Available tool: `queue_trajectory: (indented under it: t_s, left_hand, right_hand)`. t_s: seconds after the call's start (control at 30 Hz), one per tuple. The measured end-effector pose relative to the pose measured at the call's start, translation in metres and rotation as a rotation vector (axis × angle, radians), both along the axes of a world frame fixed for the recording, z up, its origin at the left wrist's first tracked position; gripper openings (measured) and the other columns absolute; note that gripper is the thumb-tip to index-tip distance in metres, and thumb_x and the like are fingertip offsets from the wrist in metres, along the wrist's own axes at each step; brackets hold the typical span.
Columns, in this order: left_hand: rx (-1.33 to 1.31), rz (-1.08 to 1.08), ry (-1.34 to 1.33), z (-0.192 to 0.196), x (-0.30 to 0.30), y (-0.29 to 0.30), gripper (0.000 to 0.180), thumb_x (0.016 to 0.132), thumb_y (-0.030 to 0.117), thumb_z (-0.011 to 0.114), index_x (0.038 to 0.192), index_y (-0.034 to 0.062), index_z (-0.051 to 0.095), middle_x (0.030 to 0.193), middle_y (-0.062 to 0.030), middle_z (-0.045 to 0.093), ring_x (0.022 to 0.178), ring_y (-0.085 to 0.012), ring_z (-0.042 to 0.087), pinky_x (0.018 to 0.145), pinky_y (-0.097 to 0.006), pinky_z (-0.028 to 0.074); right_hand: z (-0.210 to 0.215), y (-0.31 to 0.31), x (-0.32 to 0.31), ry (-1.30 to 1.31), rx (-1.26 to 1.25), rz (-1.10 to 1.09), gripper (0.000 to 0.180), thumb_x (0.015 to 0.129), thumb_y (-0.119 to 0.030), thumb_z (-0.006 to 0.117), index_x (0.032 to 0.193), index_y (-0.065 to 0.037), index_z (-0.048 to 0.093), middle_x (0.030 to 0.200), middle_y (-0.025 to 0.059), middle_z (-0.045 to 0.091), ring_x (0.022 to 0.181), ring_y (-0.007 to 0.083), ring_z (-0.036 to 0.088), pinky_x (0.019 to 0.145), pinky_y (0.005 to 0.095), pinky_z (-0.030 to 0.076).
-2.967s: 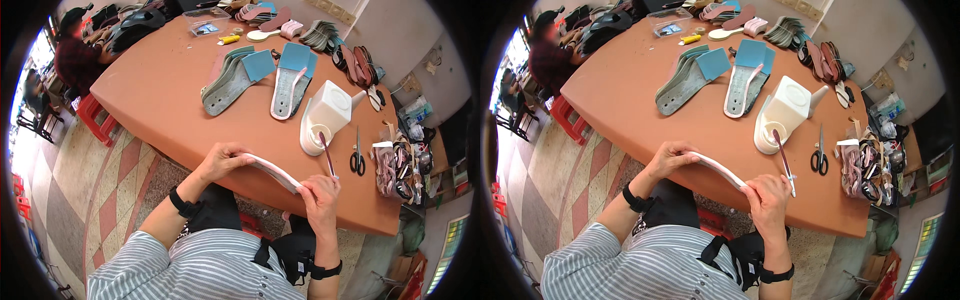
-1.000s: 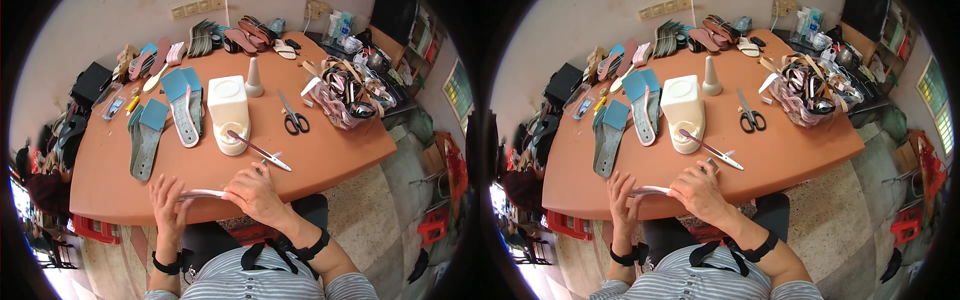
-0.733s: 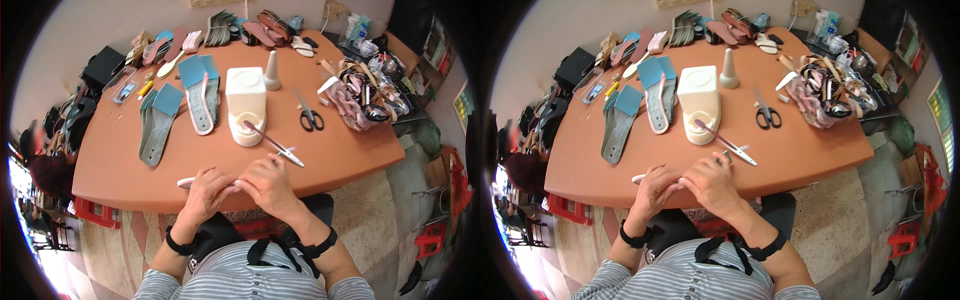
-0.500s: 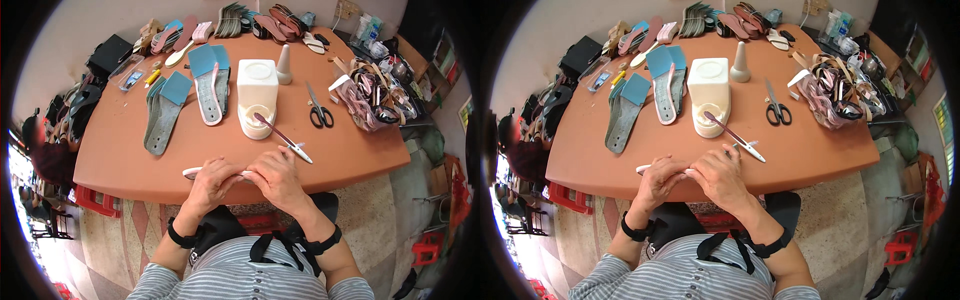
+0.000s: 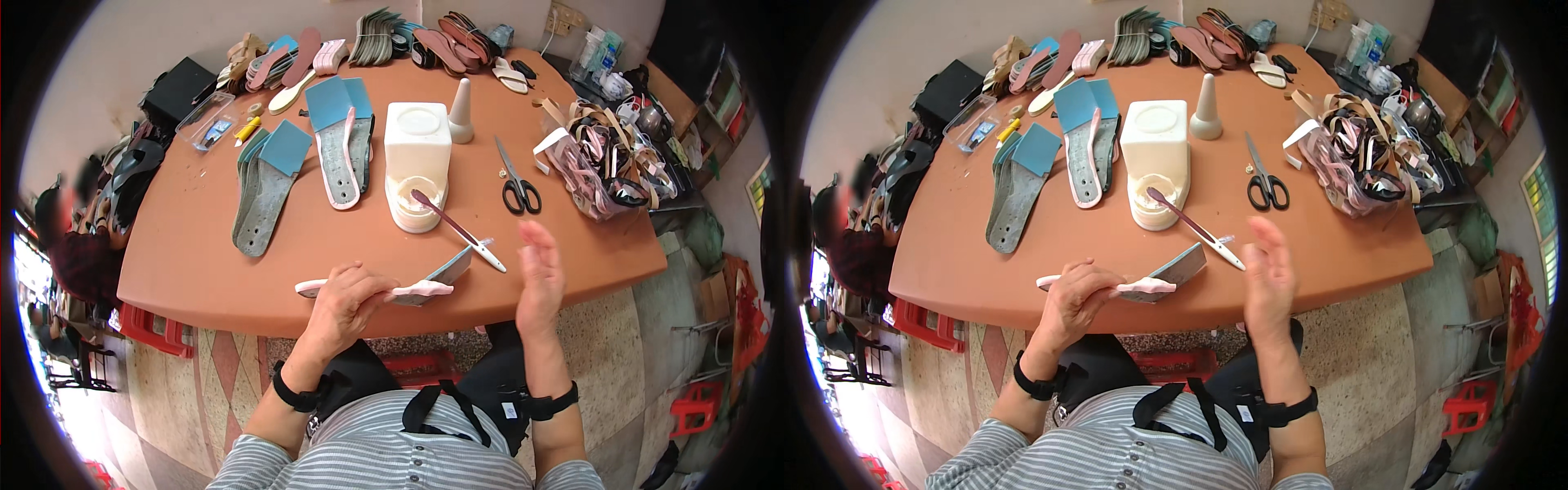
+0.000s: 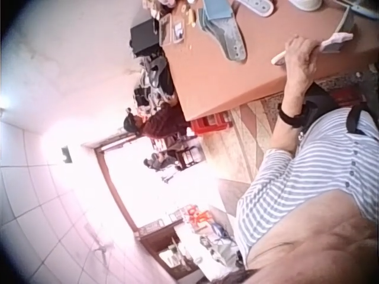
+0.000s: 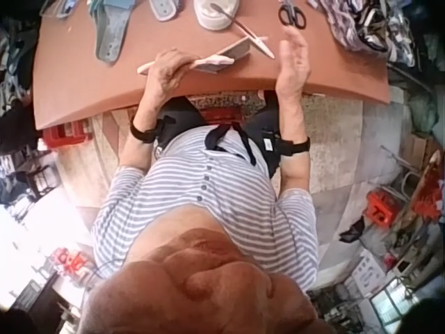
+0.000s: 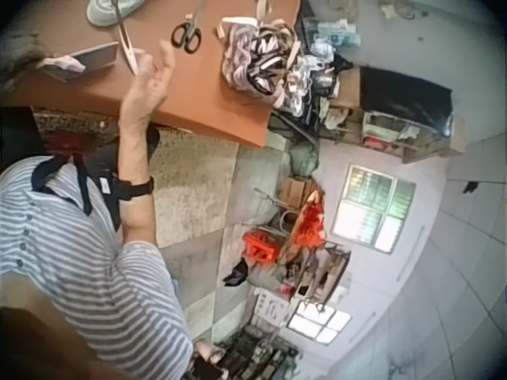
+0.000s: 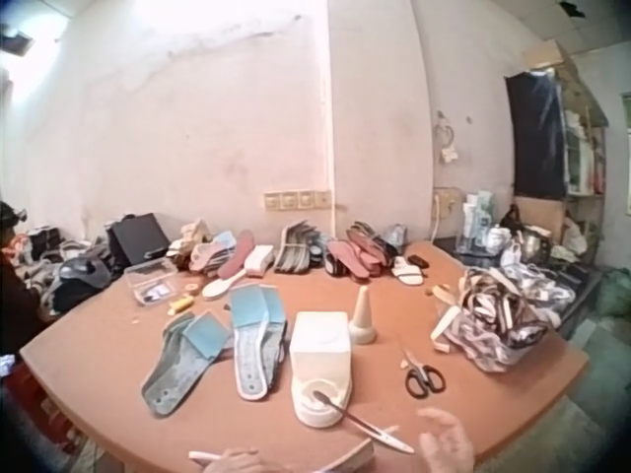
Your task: Applying glue to a shoe insole and attaching a decorative pink strip around the edges.
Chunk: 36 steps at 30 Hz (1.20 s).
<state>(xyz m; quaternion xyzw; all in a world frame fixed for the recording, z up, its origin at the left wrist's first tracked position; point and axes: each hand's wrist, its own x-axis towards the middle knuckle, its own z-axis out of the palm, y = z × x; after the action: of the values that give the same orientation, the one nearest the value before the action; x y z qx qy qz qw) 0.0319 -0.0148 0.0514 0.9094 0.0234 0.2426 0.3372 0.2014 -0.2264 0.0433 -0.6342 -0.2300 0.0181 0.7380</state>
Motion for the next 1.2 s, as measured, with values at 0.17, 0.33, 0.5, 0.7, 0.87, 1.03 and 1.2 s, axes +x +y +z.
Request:
queue_trajectory:
  t_s: [0.17, 0.33, 0.5, 0.7, 0.87, 1.03, 1.2]
  left_hand:
    - [0.001, -0.006, -0.005, -0.001, 0.003, 0.000, 0.013, 0.086, 0.010, 0.066, 0.099, 0.0086, 0.066, 0.089, -0.0061, 0.067, 0.090, -0.0265, 0.063, 0.099, -0.045, 0.041]
    - [0.018, -0.008, 0.013, -0.006, 0.004, 0.003, 0.013, 0.086, 0.010, 0.066, 0.099, 0.0077, 0.066, 0.091, -0.0058, 0.067, 0.091, -0.0256, 0.064, 0.101, -0.046, 0.041]
    - [0.016, -0.019, -0.008, -0.002, 0.006, 0.001, 0.012, 0.087, 0.010, 0.066, 0.099, 0.0067, 0.067, 0.091, -0.0055, 0.068, 0.091, -0.0239, 0.064, 0.103, -0.047, 0.040]
    - [0.016, -0.023, 0.006, -0.006, 0.004, 0.003, 0.014, 0.086, 0.009, 0.066, 0.100, 0.0063, 0.068, 0.093, -0.0063, 0.067, 0.091, -0.0247, 0.064, 0.102, -0.046, 0.040]
    - [0.004, -0.019, -0.047, -0.007, 0.005, 0.001, 0.015, 0.086, 0.009, 0.066, 0.101, 0.0068, 0.067, 0.091, -0.0069, 0.066, 0.090, -0.0252, 0.063, 0.102, -0.045, 0.039]
    - [-0.028, -0.022, -0.069, -0.006, 0.005, 0.000, 0.016, 0.085, 0.013, 0.068, 0.100, 0.0075, 0.067, 0.089, -0.0064, 0.066, 0.088, -0.0253, 0.063, 0.102, -0.044, 0.039]
    - [-0.051, 0.000, -0.053, -0.009, 0.006, -0.002, 0.015, 0.084, 0.016, 0.070, 0.095, 0.0070, 0.066, 0.085, -0.0055, 0.065, 0.085, -0.0251, 0.062, 0.099, -0.042, 0.040]
  right_hand:
    - [-0.047, -0.047, 0.045, 0.587, 0.346, -0.129, 0.046, 0.095, -0.020, 0.055, 0.136, -0.003, 0.046, 0.125, 0.0116, 0.055, 0.119, 0.0213, 0.051, 0.095, 0.0352, 0.044]
    - [-0.012, -0.049, 0.062, 0.642, 0.543, -0.010, 0.052, 0.090, -0.011, 0.053, 0.139, -0.003, 0.040, 0.124, 0.0147, 0.055, 0.116, 0.0246, 0.055, 0.092, 0.0368, 0.048]
    - [0.063, -0.054, 0.067, 0.192, 0.590, 0.279, 0.045, 0.082, 0.002, 0.045, 0.126, 0.001, 0.052, 0.109, 0.0153, 0.061, 0.098, 0.0228, 0.063, 0.080, 0.0310, 0.052]
    - [0.105, -0.022, -0.013, -0.352, 0.186, 0.376, 0.034, 0.075, 0.009, 0.043, 0.103, 0.003, 0.062, 0.085, 0.0114, 0.062, 0.069, 0.0184, 0.061, 0.063, 0.0290, 0.051]
    - [0.055, 0.027, -0.041, -0.755, -0.322, 0.274, 0.018, 0.080, 0.003, 0.059, 0.096, -0.001, 0.065, 0.091, 0.0123, 0.062, 0.082, 0.0241, 0.062, 0.072, 0.0358, 0.048]
    - [0.029, 0.046, -0.052, -0.818, -0.502, 0.253, 0.018, 0.081, -0.010, 0.070, 0.099, -0.005, 0.066, 0.100, 0.0072, 0.063, 0.106, 0.0295, 0.058, 0.091, 0.0427, 0.039]
    - [0.014, 0.051, -0.042, -0.777, -0.472, 0.277, 0.014, 0.081, -0.009, 0.070, 0.095, -0.006, 0.067, 0.096, 0.0055, 0.065, 0.102, 0.0284, 0.059, 0.089, 0.0421, 0.040]
